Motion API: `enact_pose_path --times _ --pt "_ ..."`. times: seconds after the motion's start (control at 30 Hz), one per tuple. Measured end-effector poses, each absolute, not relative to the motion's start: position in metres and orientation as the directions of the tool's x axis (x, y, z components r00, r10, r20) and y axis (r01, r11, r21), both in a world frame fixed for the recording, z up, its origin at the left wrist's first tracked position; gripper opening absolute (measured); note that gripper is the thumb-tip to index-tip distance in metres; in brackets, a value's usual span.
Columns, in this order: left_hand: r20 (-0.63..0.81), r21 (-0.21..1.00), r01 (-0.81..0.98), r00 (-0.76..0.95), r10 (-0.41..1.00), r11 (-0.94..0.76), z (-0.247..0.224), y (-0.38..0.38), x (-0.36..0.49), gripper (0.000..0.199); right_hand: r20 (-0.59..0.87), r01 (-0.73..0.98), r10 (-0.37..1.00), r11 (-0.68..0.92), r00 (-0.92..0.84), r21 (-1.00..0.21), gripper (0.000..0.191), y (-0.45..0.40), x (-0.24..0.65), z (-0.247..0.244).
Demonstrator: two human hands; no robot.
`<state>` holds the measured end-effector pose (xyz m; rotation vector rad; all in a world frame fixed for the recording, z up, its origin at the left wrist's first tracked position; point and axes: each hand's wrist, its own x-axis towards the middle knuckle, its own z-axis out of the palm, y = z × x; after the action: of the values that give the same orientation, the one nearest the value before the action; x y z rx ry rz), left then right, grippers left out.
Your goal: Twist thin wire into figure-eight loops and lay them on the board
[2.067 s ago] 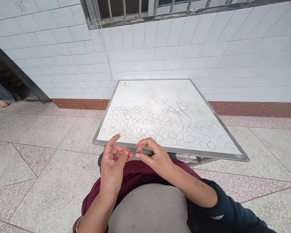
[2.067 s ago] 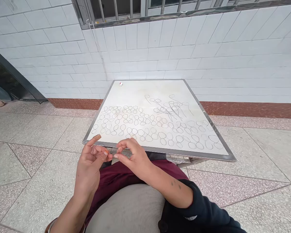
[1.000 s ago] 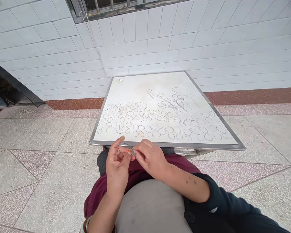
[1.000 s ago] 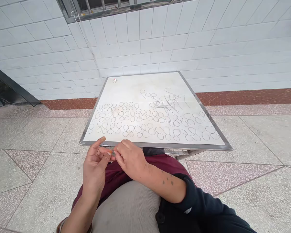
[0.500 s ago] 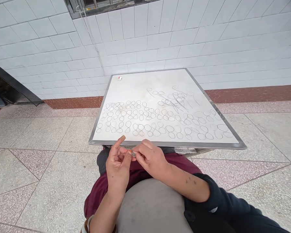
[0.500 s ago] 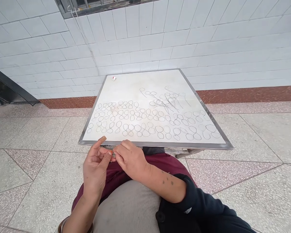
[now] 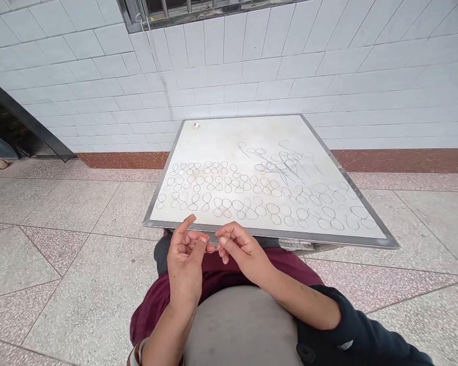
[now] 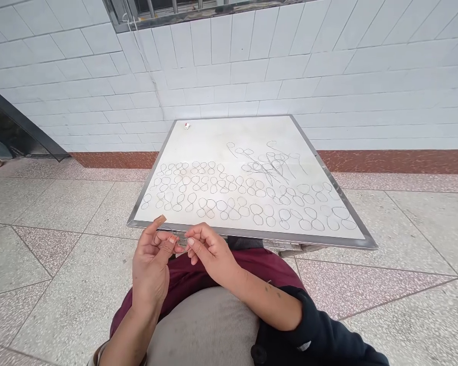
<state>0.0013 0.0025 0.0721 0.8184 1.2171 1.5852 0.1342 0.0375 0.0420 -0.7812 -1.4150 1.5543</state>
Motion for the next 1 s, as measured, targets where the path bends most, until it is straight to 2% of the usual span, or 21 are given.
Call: enact_pose_path --times 0.13,0.3,0.53,0.8,1.0 --pt "-0.02 0.968 -0.246 -0.294 0.956 -0.055 0.073 0.004 -0.005 0.047 0.118 -0.2 0.88 0.026 -0.461 -0.979 0.022 0.04 0.137 0.044" --pt "-0.025 0.98 -0.197 -0.13 0.991 -0.001 0.083 0.003 -0.016 0.062 0.069 -0.145 0.84 -0.012 -0.538 -0.989 0.023 0.047 0.139 0.053" --pt "-0.085 0.977 -0.196 -0.016 0.996 0.08 0.092 0.009 -0.02 0.06 0.025 -0.233 0.834 -0.125 -0.551 -0.964 0.02 0.048 0.133 0.056" --pt "-0.083 0.953 -0.291 0.007 0.997 0.081 0.086 0.006 -0.023 0.053 -0.012 -0.299 0.846 -0.202 -0.533 -0.932 0.019 0.047 0.133 0.058" --pt "-0.092 0.943 -0.329 -0.126 0.988 0.045 0.078 -0.001 -0.02 0.043 -0.019 -0.326 0.865 -0.209 -0.501 -0.922 0.019 0.047 0.13 0.058"
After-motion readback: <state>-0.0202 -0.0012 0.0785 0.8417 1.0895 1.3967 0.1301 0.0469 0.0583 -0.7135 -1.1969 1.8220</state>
